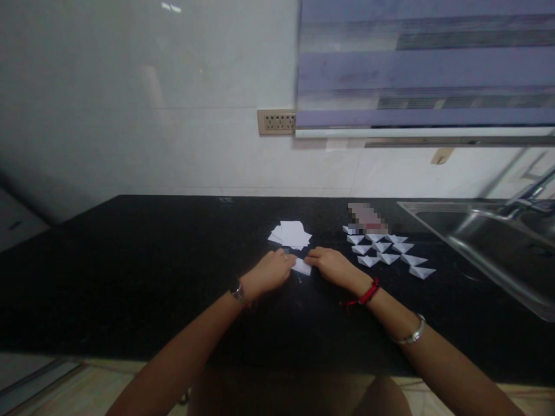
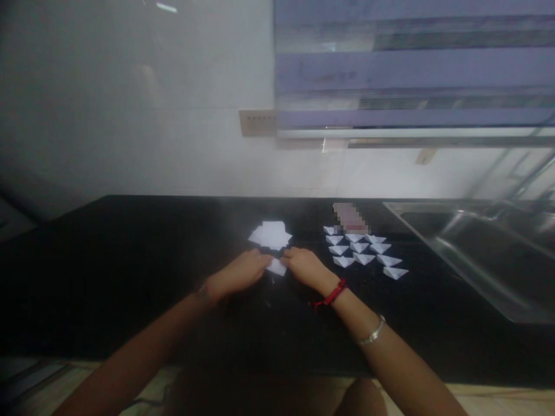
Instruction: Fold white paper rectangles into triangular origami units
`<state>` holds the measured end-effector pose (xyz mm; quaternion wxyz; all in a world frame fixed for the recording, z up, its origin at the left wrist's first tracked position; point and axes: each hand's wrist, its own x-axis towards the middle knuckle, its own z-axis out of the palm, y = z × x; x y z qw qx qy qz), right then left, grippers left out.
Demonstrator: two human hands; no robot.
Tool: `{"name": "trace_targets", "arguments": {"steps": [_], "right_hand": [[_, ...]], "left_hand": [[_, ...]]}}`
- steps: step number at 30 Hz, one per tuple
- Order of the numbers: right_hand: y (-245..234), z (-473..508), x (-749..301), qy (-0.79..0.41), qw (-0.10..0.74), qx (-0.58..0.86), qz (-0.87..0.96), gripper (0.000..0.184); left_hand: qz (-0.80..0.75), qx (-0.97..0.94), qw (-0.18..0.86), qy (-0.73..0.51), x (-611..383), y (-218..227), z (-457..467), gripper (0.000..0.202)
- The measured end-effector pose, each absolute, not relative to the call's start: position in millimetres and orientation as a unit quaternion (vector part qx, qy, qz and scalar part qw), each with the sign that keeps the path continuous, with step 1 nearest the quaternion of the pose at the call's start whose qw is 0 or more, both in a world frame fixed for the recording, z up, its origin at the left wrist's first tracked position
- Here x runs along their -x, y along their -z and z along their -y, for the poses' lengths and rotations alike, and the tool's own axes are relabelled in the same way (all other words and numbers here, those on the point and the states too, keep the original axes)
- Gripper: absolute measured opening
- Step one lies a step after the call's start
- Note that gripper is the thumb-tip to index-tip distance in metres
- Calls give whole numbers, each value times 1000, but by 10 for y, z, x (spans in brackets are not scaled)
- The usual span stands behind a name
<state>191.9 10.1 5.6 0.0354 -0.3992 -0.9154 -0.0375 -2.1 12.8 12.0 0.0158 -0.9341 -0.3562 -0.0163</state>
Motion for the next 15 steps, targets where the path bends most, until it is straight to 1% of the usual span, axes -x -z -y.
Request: {"name": "trace_targets", "arguments": {"steps": [5,8,11,13,15], "right_hand": [[-76,-45,-1977,39,24,415,909,30],[-105,-17,-2011,48,8,415,908,28],[-130,-14,-2039,45,-3,424,905,26],[-130,-28,-2049,43,8,435,899,26],[-113,-46,-2048,42,38,443,895,29]], "left_hand": [[365,931,13,25,24,-87,-141,24],[362,932,16,37,34,-32,-166,24],[352,934,26,55,33,20,-185,29],[344,936,35,68,22,50,-197,33],[338,937,42,74,7,73,-211,33]]}}
